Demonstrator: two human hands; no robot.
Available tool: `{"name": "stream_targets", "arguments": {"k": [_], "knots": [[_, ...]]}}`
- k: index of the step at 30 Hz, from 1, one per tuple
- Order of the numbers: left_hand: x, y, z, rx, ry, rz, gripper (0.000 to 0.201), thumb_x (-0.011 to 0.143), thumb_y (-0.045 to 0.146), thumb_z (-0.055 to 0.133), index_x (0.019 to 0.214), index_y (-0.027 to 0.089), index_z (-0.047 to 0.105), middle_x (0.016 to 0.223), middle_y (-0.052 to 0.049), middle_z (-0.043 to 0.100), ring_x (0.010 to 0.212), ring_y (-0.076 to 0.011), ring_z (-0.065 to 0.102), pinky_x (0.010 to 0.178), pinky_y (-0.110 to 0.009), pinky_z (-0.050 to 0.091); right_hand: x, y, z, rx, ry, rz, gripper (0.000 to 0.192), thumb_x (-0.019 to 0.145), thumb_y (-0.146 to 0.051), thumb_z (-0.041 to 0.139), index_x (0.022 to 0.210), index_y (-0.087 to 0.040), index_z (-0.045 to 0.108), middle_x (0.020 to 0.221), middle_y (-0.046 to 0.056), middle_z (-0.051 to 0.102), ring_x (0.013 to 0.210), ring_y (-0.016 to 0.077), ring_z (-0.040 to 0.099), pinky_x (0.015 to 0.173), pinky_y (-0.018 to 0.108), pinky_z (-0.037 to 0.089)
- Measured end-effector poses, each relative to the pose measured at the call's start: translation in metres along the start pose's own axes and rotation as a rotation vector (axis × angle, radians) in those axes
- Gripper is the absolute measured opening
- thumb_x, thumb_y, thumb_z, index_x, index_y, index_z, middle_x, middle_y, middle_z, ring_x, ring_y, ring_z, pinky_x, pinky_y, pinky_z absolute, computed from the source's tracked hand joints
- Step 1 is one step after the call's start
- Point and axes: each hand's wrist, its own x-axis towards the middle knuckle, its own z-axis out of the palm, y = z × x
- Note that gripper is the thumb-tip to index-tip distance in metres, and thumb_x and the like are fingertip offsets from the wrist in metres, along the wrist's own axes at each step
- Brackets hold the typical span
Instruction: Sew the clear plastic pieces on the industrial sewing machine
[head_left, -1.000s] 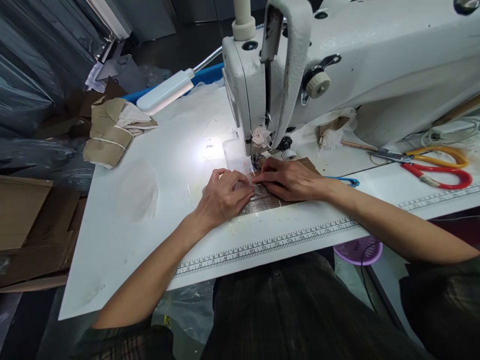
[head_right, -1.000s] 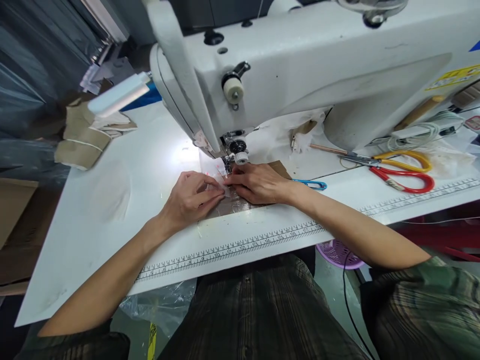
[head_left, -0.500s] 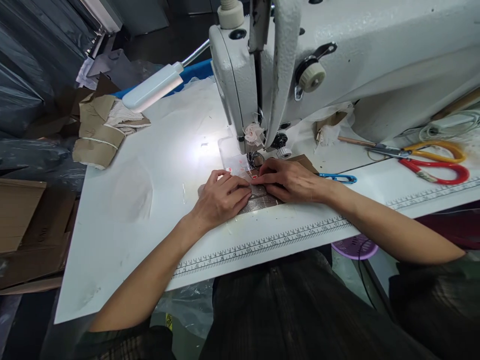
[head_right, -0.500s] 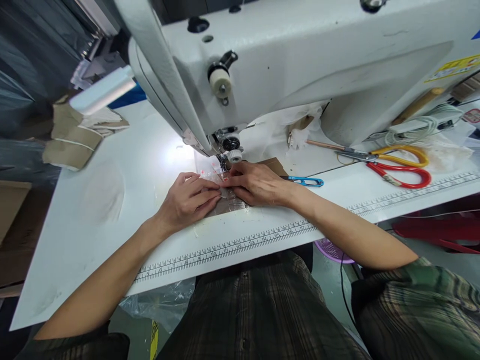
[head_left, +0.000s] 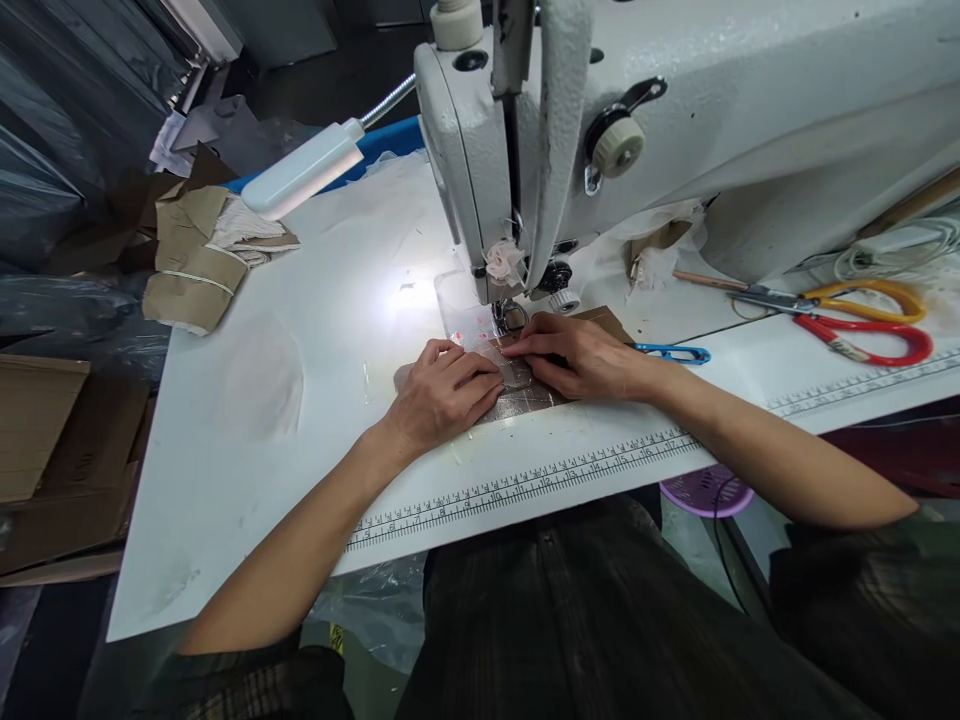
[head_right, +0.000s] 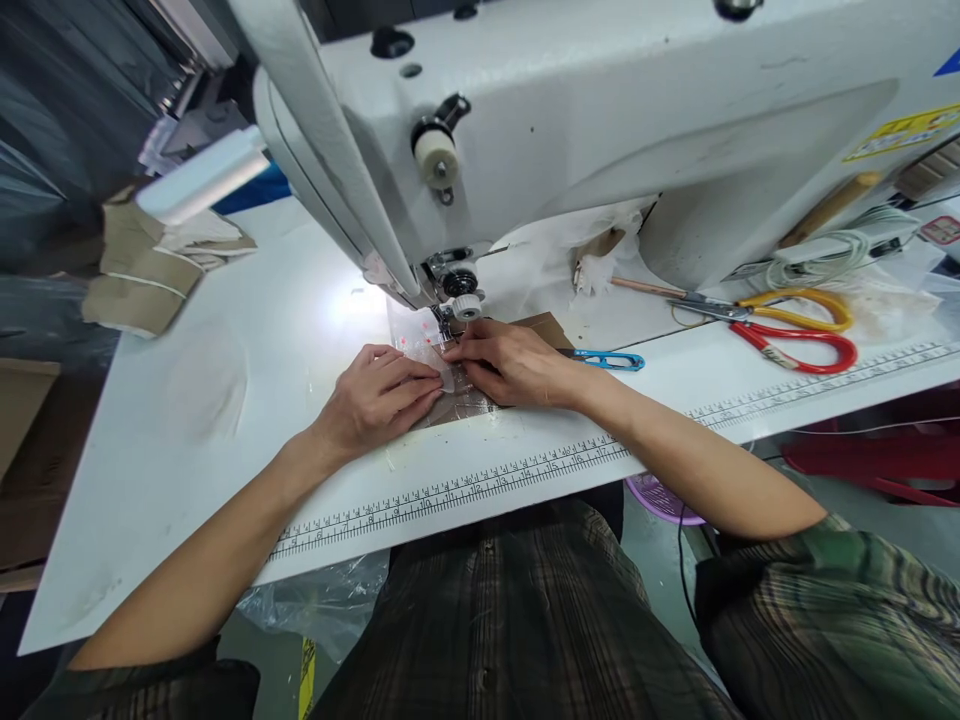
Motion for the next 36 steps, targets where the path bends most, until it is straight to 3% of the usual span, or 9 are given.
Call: {"name": "stream_targets", "arguments": {"k": [4,10,18,21,25,31,36], "knots": [[-0.001,0.001,-0.002,0.0,-0.056,-0.019,0.011,0.092,0.02,0.057,0.092,0.021,0.067,0.095,-0.002,0.073,0.078,-0.0149,0.064,0.082,-0.037,0.043,0.0,0.0,-0.002,0.056,0.034,0.033,0.034,0.09,-0.015,0.045,0.117,-0.014,0.067,0.099,0.01,0.064,0.085,0.018,0.061,0.08,0.032,0.052],[0.002,0.003,-0.003,-0.05,-0.075,-0.09,0.013,0.092,0.022,0.055,0.088,0.022,0.068,0.095,0.0,0.073,0.078,-0.0145,0.063,0.082,-0.037,0.041,-0.002,-0.002,-0.003,0.056,-0.016,-0.033,0.033,0.091,-0.016,0.047,0.114,-0.018,0.069,0.108,0.01,0.063,0.096,0.0193,0.06,0.087,0.034,0.05],[0.003,0.005,-0.013,-0.2,-0.068,-0.116,0.015,0.087,0.029,0.059,0.094,0.02,0.069,0.097,-0.002,0.074,0.084,-0.0156,0.067,0.09,-0.04,0.043,-0.002,-0.005,-0.004,-0.138,-0.121,-0.139,0.031,0.093,-0.023,0.048,0.114,-0.022,0.071,0.104,0.011,0.06,0.096,0.0239,0.056,0.084,0.04,0.048],[0.002,0.002,-0.016,-0.193,0.021,-0.204,0.01,0.087,0.025,0.06,0.087,0.02,0.069,0.093,-0.001,0.074,0.082,-0.0153,0.067,0.088,-0.04,0.045,-0.002,-0.007,-0.004,-0.204,-0.14,-0.142,0.03,0.093,-0.022,0.047,0.113,-0.021,0.07,0.101,0.012,0.059,0.095,0.0243,0.054,0.084,0.04,0.047],[0.001,-0.003,-0.013,-0.031,0.156,-0.343,0.011,0.087,0.025,0.06,0.082,0.02,0.068,0.086,-0.003,0.072,0.073,-0.0161,0.063,0.069,-0.035,0.045,-0.004,-0.009,-0.003,-0.234,-0.156,-0.144,0.03,0.093,-0.021,0.046,0.114,-0.02,0.068,0.104,0.012,0.058,0.098,0.025,0.053,0.086,0.041,0.046],[0.0,-0.001,-0.005,0.001,-0.022,-0.232,0.02,0.091,0.025,0.055,0.105,0.017,0.065,0.103,-0.008,0.069,0.08,-0.0177,0.059,0.069,-0.035,0.043,-0.006,-0.012,0.0,-0.241,-0.122,-0.136,0.03,0.092,-0.021,0.047,0.114,-0.02,0.067,0.107,0.013,0.058,0.1,0.026,0.052,0.088,0.042,0.045],[0.0,0.0,-0.005,0.078,-0.083,-0.203,0.024,0.092,0.028,0.052,0.111,0.017,0.064,0.107,-0.009,0.067,0.077,-0.0183,0.054,0.067,-0.035,0.041,-0.005,-0.013,0.001,-0.232,-0.103,-0.127,0.029,0.091,-0.02,0.048,0.111,-0.019,0.068,0.107,0.014,0.058,0.099,0.0267,0.052,0.086,0.043,0.046]]}}
